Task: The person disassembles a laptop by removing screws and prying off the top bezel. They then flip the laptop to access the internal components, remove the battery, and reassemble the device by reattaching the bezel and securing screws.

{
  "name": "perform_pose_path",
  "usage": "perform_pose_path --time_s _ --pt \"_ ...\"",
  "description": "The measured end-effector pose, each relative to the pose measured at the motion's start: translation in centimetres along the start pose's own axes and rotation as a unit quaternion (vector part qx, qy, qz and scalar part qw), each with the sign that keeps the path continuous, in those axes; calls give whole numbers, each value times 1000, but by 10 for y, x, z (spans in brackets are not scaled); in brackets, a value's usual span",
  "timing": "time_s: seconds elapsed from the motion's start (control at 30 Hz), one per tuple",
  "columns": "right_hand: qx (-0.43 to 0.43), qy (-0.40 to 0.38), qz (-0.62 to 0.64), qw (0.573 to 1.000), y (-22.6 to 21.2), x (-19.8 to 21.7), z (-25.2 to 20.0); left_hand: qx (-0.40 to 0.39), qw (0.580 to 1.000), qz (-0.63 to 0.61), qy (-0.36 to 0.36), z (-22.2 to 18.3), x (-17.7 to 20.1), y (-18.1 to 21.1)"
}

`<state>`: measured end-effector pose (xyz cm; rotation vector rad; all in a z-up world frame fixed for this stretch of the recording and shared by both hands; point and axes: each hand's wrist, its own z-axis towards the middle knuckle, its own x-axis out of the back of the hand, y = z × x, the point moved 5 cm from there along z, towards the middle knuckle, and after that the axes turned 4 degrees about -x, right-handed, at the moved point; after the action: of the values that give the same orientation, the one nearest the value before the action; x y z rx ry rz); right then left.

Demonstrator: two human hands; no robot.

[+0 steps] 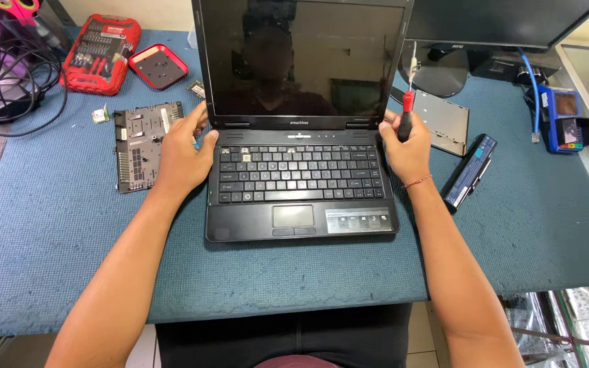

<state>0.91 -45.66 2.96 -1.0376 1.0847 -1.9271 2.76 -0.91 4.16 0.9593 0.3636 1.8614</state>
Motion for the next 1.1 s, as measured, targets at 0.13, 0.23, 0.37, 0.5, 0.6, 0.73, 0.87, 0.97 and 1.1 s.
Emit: perform_pose_path --time_s 0.13,0.23,0.37,0.5,0.6,0.73,0.87,0.97,1.1 --pt "11 1 -11 1000 -13 -1 -7 -11 999 34 2 6 8 25" --pt "53 7 -31 998 -45 2 -17 -36 997 70 7 9 12 43" --pt "190 -28 -91 977 -64 -2 -23 -86 995 55 -4 11 11 63" --pt "241 -84 -148 956 -74 -18 -37 -172 984 45 6 7 -1 64" --pt "263 -125 -164 942 -87 -35 -47 -211 977 31 16 5 -7 74" --pt "290 -144 -129 937 -110 -49 -63 -255 967 12 6 4 -9 93" --pt "302 -160 -116 933 -115 -56 -69 -284 959 16 -1 -2 -11 100" --pt "304 -165 -105 932 -119 -56 -71 -290 957 16 5 -2 -10 105" --pt "313 -177 -89 929 -139 -57 -80 -309 951 9 7 -2 -9 118"
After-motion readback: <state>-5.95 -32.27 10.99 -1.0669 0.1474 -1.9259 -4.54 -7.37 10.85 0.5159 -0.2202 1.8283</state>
